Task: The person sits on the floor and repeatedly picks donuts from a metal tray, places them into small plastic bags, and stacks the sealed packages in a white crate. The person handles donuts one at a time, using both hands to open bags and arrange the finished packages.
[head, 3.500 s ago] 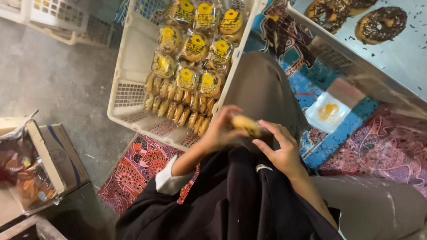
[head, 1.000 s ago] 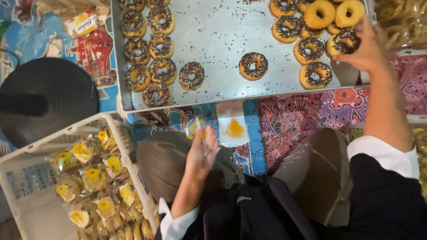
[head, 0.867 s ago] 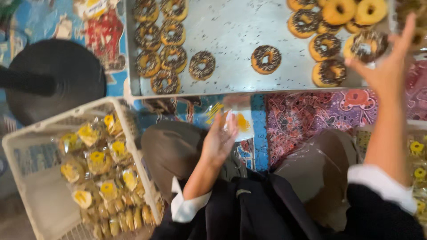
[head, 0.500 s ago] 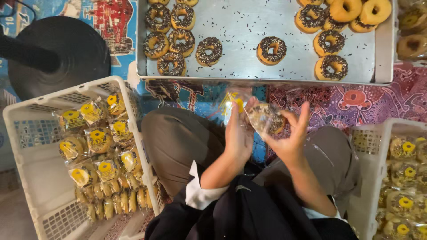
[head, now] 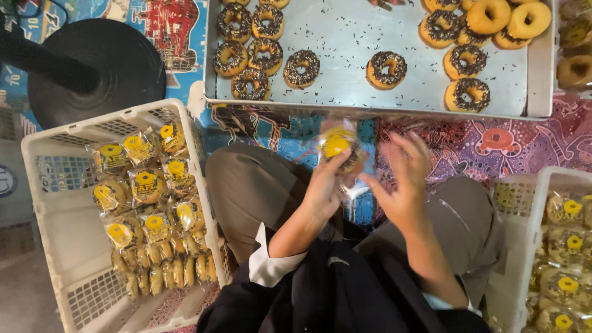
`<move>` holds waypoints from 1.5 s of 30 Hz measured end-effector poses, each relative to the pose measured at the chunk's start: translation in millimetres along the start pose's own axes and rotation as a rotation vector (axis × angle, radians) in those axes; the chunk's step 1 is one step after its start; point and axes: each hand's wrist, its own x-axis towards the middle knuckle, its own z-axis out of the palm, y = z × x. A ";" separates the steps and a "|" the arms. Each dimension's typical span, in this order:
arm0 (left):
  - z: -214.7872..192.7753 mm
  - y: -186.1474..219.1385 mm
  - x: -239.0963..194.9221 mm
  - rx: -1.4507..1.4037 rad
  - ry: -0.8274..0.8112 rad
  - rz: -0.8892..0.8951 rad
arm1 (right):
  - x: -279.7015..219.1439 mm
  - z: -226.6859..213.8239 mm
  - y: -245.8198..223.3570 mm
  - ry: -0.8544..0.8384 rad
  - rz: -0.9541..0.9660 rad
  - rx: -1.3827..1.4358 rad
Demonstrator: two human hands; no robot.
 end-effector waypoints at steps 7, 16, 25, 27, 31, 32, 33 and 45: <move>-7.3 9.1 -35.1 0.668 -0.267 0.480 | 20.5 -17.6 4.8 -0.449 0.502 -0.023; 26.6 30.9 -96.2 1.795 -0.381 0.344 | 55.4 -66.8 -21.1 -0.436 -0.542 -0.259; 3.6 51.0 -84.6 1.651 -0.833 1.176 | -20.9 -14.1 49.5 -0.940 -0.266 0.327; -6.4 43.4 -66.9 0.646 -0.648 0.306 | -60.6 10.3 32.9 -1.077 0.528 0.525; -32.5 23.8 -61.8 0.464 -0.281 0.408 | -81.0 62.6 -9.1 -0.270 0.759 1.148; -40.1 23.3 -62.9 0.543 -0.210 0.551 | -78.7 74.2 -16.7 -0.201 0.724 1.179; -47.8 25.1 -63.6 0.620 -0.137 0.693 | -73.7 83.2 -18.3 -0.132 0.688 1.209; -174.3 85.1 -149.8 0.858 0.589 0.569 | -104.5 211.2 -30.7 -0.611 0.935 1.006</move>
